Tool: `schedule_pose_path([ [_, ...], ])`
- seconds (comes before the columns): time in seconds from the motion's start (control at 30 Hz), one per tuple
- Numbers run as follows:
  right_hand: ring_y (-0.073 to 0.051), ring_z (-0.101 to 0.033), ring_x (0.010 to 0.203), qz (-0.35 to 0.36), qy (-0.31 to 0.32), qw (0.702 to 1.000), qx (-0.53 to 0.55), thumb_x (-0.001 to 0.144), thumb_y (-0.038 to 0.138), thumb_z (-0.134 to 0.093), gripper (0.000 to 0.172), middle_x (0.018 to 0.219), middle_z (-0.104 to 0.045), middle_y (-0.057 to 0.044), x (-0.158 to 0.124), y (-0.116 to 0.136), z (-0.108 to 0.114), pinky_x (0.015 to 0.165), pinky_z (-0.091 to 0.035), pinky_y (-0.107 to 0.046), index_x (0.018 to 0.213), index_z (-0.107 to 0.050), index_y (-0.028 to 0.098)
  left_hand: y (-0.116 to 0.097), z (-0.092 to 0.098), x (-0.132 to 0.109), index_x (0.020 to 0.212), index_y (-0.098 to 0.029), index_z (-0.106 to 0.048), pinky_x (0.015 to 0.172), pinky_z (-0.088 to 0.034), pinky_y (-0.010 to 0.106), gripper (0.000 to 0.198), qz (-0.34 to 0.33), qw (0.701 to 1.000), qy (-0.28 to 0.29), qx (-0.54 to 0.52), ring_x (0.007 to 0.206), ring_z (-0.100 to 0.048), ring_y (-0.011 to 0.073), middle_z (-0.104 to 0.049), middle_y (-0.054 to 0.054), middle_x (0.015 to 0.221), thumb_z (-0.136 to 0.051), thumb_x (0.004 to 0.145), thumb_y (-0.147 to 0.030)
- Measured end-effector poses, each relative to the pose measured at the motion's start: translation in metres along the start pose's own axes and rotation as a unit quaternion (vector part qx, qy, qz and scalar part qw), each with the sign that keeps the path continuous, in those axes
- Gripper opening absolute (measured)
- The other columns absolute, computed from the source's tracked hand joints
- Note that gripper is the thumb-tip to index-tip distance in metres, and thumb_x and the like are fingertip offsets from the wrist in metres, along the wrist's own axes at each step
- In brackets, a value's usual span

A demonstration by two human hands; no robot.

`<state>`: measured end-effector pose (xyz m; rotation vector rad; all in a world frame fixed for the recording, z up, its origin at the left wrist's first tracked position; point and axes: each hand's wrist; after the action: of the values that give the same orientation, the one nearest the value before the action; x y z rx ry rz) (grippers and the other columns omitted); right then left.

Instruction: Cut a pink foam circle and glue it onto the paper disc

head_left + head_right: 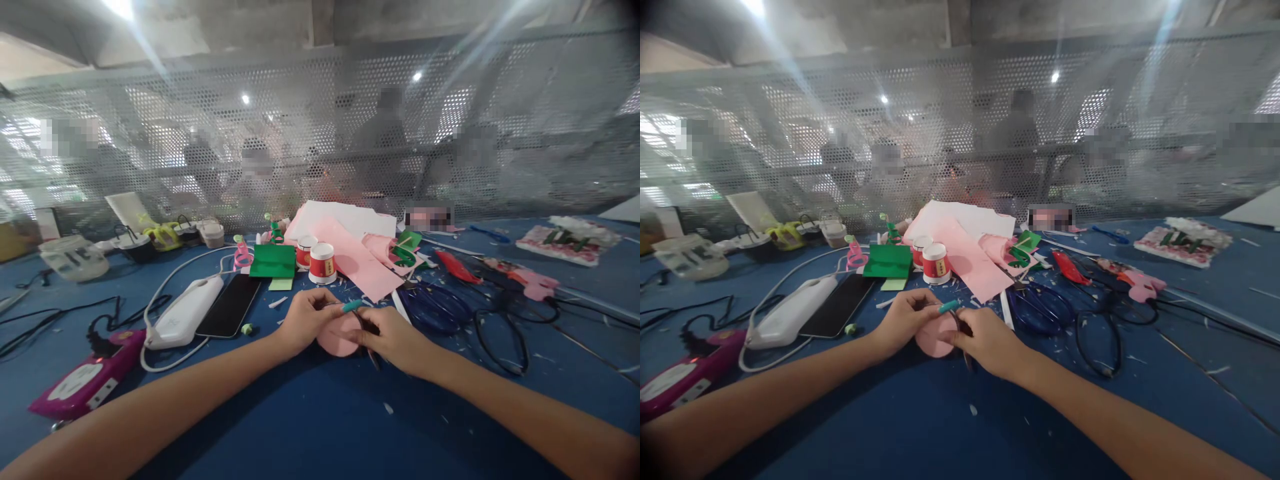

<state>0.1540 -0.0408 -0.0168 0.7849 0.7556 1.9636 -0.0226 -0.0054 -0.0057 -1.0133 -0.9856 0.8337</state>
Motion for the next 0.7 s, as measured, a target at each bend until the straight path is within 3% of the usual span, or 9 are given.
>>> schedule_pose_path([
  [0.07,-0.012,-0.053,0.05,-0.008,-0.016,1.0,0.011,0.076,0.051,-0.061,0.036,0.056,-0.057,0.002,0.001,-0.001,-0.001,0.046,-0.036,-0.022,0.066,-0.051,0.017,0.003,0.001,0.001,0.058,-0.014,-0.056,0.046,-0.035,0.019,0.033,0.003,1.0,-0.028,-0.013,0.05,-0.044,0.007,-0.052,-0.004,0.053,-0.074,0.062,-0.041],
  [0.17,-0.01,-0.051,0.046,-0.034,0.008,0.995,0.091,0.078,0.052,-0.058,0.036,0.056,-0.054,0.003,0.002,0.0,-0.002,0.042,-0.036,-0.021,0.068,-0.049,0.018,0.01,0.003,0.005,0.056,-0.014,-0.053,0.044,-0.031,0.018,0.038,0.022,0.997,-0.063,-0.039,0.047,-0.04,0.0055,-0.048,-0.005,0.051,-0.073,0.062,-0.045],
  [0.3,-0.008,-0.046,0.036,-0.057,0.006,0.984,0.17,0.083,0.051,-0.051,0.035,0.049,-0.049,0.007,0.002,0.002,0.0,0.037,-0.035,-0.02,0.068,-0.043,0.02,0.014,0.003,0.007,0.065,-0.014,-0.06,0.051,-0.041,0.021,0.041,0.03,0.989,-0.079,-0.117,0.054,-0.05,0.0097,-0.059,-0.001,0.06,-0.064,0.069,-0.055],
  [0.37,-0.008,-0.047,0.036,-0.052,-0.018,0.983,0.176,0.083,0.051,-0.05,0.035,0.048,-0.049,0.007,0.003,0.0,0.001,0.038,-0.036,-0.02,0.068,-0.043,0.02,0.012,0.002,0.007,0.078,-0.014,-0.064,0.061,-0.047,0.025,0.042,0.011,0.99,-0.056,-0.131,0.065,-0.058,0.0138,-0.065,0.002,0.072,-0.058,0.074,-0.056],
  [0.47,-0.009,-0.049,0.039,-0.045,-0.052,0.984,0.164,0.083,0.052,-0.051,0.035,0.049,-0.049,0.007,0.005,-0.003,0.005,0.04,-0.037,-0.021,0.068,-0.043,0.021,0.007,0.0,0.003,0.104,-0.017,-0.06,0.081,-0.049,0.03,0.045,-0.029,0.997,-0.002,-0.068,0.091,-0.061,0.0199,-0.066,0.007,0.102,-0.069,0.069,-0.043],
  [0.57,-0.009,-0.049,0.045,-0.022,-0.094,0.989,0.112,0.082,0.051,-0.054,0.037,0.051,-0.051,0.006,0.007,-0.005,0.009,0.046,-0.038,-0.021,0.064,-0.044,0.02,0.002,-0.001,-0.001,0.124,-0.022,-0.048,0.098,-0.041,0.037,0.07,-0.081,0.996,0.024,0.033,0.115,-0.051,0.0248,-0.053,0.009,0.127,-0.078,0.061,-0.032],
  [0.7,-0.01,-0.051,0.048,-0.014,-0.082,0.992,0.095,0.083,0.051,-0.052,0.039,0.053,-0.054,0.004,0.007,-0.006,0.012,0.051,-0.039,-0.022,0.063,-0.046,0.019,-0.001,0.0,-0.006,0.136,-0.025,-0.032,0.109,-0.027,0.047,0.097,-0.148,0.974,0.024,0.173,0.13,-0.035,0.03,-0.038,0.011,0.139,-0.083,0.053,-0.032],
])
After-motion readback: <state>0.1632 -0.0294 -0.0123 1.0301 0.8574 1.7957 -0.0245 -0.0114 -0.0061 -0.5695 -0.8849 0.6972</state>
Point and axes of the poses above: each hand's wrist, its own x-axis towards the middle knuckle, its own z-axis out of the back of the hand, y = z × x
